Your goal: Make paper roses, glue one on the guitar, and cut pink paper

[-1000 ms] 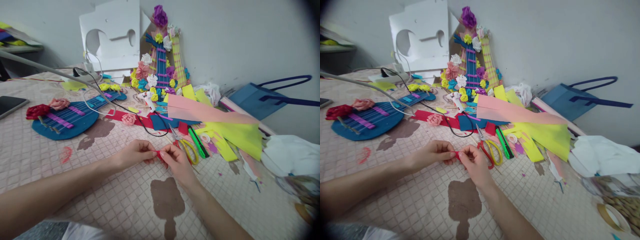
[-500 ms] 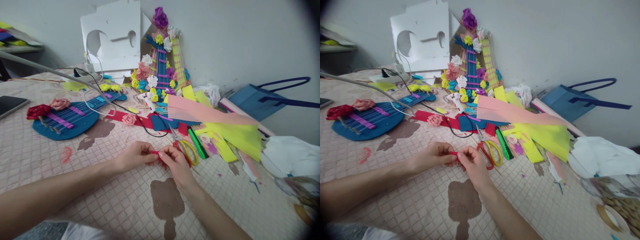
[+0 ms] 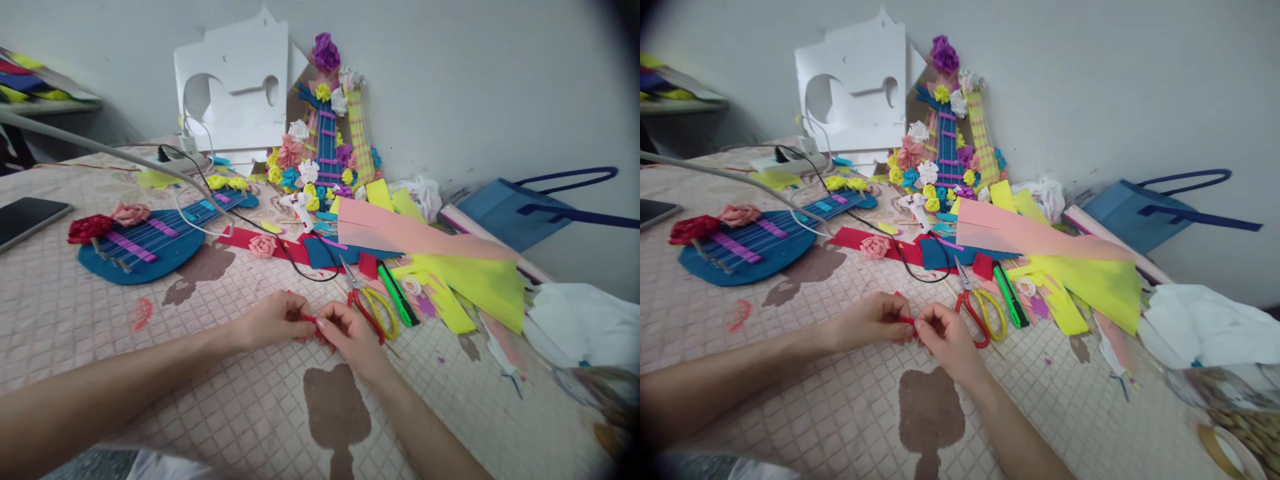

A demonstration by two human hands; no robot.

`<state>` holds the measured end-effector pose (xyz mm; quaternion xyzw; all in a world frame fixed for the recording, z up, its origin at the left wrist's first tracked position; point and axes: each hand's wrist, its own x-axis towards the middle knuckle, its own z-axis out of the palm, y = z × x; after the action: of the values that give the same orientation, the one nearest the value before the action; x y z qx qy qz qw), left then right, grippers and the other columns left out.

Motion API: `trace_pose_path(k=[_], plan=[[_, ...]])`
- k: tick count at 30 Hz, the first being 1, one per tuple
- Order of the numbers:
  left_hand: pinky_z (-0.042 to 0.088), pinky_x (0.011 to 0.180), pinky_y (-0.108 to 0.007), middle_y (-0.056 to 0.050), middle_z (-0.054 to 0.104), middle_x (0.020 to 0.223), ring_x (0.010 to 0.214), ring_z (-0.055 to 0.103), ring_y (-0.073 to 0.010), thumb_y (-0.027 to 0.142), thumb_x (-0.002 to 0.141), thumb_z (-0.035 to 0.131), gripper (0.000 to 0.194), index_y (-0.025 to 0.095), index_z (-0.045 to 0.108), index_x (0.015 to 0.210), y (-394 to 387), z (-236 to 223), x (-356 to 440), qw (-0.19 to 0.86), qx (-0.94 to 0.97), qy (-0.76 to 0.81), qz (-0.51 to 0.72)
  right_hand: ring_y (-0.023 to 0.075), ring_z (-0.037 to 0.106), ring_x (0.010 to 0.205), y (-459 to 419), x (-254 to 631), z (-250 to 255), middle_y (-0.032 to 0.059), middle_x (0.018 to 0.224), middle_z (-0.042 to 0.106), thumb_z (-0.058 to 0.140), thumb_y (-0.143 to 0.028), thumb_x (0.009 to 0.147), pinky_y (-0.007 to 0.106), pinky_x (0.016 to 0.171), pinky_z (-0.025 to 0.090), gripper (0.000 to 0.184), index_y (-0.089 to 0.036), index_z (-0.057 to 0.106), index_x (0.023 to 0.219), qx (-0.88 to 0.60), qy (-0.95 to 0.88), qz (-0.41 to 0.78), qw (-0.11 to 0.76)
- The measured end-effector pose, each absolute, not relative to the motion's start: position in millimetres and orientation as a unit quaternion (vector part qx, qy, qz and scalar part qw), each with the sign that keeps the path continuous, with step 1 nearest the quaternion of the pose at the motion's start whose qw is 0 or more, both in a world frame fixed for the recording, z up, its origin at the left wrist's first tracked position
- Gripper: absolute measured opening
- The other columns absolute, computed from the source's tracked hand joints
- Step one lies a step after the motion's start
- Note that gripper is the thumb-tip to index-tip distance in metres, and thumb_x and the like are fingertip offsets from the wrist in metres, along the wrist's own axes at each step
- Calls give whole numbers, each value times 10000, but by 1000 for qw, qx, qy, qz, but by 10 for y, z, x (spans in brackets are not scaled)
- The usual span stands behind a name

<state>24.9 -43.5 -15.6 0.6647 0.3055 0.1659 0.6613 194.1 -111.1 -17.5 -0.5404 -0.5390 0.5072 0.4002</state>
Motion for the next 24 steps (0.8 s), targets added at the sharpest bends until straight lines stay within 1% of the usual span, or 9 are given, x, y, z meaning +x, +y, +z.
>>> trace_pose_path(k=[3,6,10,13,15,19,21,24], plan=[[391,518,-194,18,614,612,562,547,-89,309,742,651,190,136,585,703,-422,-170,220,664,677,282,147,80,409,509,-1099,1950,-170,-48,628,472,569,-343,835,207,465,319,181,-191,522,749,-529,-562,512,377],[395,518,-193,18,616,614,559,549,-88,329,723,676,212,135,592,706,-410,-149,205,684,661,274,144,82,412,509,-1084,1951,-173,-47,618,470,547,-336,850,209,470,321,186,-191,516,738,-524,-571,510,373],[464,589,-227,-4,645,640,607,600,-113,441,707,687,316,132,623,731,-372,-126,196,722,618,277,138,91,420,500,-1054,1941,-195,-44,584,489,561,-358,834,212,463,319,209,-191,521,715,-536,-560,500,386],[484,609,-234,-28,671,677,613,609,-114,509,703,672,388,125,641,746,-336,-115,185,733,599,292,136,87,398,457,-1010,1914,-214,-48,548,489,562,-378,825,211,432,300,228,-193,515,702,-547,-545,501,391],[486,604,-227,-34,678,689,599,604,-104,535,693,670,421,119,633,743,-319,-87,175,734,588,306,153,87,393,446,-967,1878,-218,-51,537,483,560,-383,829,212,424,298,231,-194,515,704,-552,-534,495,407],[483,560,-215,-45,685,723,576,603,-96,584,732,605,467,117,611,739,-302,-3,153,732,573,322,181,101,432,475,-891,1764,-207,-40,550,504,553,-401,846,221,441,327,253,-198,512,701,-547,-491,490,469],[473,513,-211,-41,680,712,559,605,-104,579,706,636,460,122,603,740,-296,7,144,733,571,321,185,107,437,475,-892,1710,-213,-36,554,516,552,-422,847,224,439,332,265,-203,513,704,-544,-467,494,492],[470,493,-204,-9,636,609,537,595,-106,518,650,718,415,126,600,717,-288,-36,137,734,574,310,186,113,434,475,-947,1664,-247,-34,553,512,550,-446,844,230,439,339,278,-210,517,701,-544,-455,503,494]])
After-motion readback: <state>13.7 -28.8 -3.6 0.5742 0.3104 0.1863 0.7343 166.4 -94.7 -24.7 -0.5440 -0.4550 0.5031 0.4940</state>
